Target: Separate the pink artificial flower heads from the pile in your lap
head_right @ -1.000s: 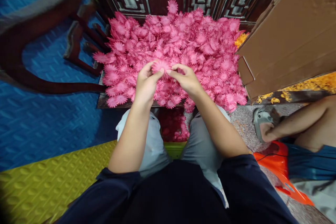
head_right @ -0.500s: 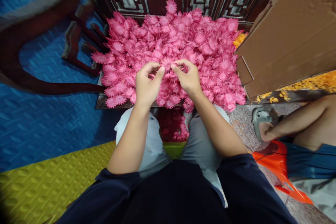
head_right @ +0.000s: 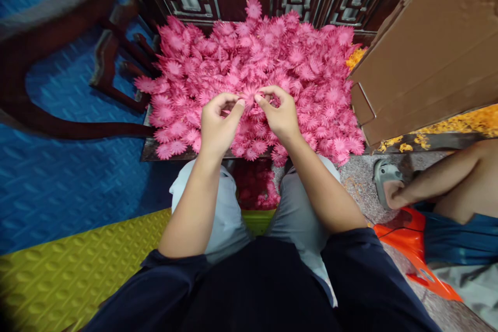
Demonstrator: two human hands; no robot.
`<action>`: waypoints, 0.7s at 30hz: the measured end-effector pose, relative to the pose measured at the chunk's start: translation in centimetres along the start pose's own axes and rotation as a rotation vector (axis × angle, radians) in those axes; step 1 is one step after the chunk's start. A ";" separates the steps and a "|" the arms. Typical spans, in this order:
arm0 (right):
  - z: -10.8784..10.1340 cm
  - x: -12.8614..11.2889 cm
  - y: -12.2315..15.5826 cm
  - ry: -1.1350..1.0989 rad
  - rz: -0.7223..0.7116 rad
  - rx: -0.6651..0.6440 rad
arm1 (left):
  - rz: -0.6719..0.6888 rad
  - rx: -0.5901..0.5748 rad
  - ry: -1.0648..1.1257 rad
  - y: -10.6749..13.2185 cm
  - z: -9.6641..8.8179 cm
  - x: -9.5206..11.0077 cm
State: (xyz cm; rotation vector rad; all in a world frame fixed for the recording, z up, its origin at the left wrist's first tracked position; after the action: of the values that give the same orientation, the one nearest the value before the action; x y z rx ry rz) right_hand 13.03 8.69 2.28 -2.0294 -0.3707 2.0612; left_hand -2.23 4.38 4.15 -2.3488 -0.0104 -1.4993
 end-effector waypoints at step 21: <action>2.0 -0.6 0.9 -0.105 0.194 -0.110 | 0.078 0.080 -0.331 0.3 -1.0 0.9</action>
State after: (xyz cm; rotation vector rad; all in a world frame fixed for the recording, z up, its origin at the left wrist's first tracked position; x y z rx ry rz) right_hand 11.10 7.62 2.61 -2.0996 -0.3238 2.3176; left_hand -2.66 3.65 5.22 -2.4733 -0.0596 -1.0415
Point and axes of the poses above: each hand's wrist, its own y-axis away from the middle knuckle, its own z-axis out of the palm, x = y × z, the point moved 9 cm from there along -y, towards the middle knuckle, and after that the axes turned 14 degrees about -y, right-handed, at the moved point
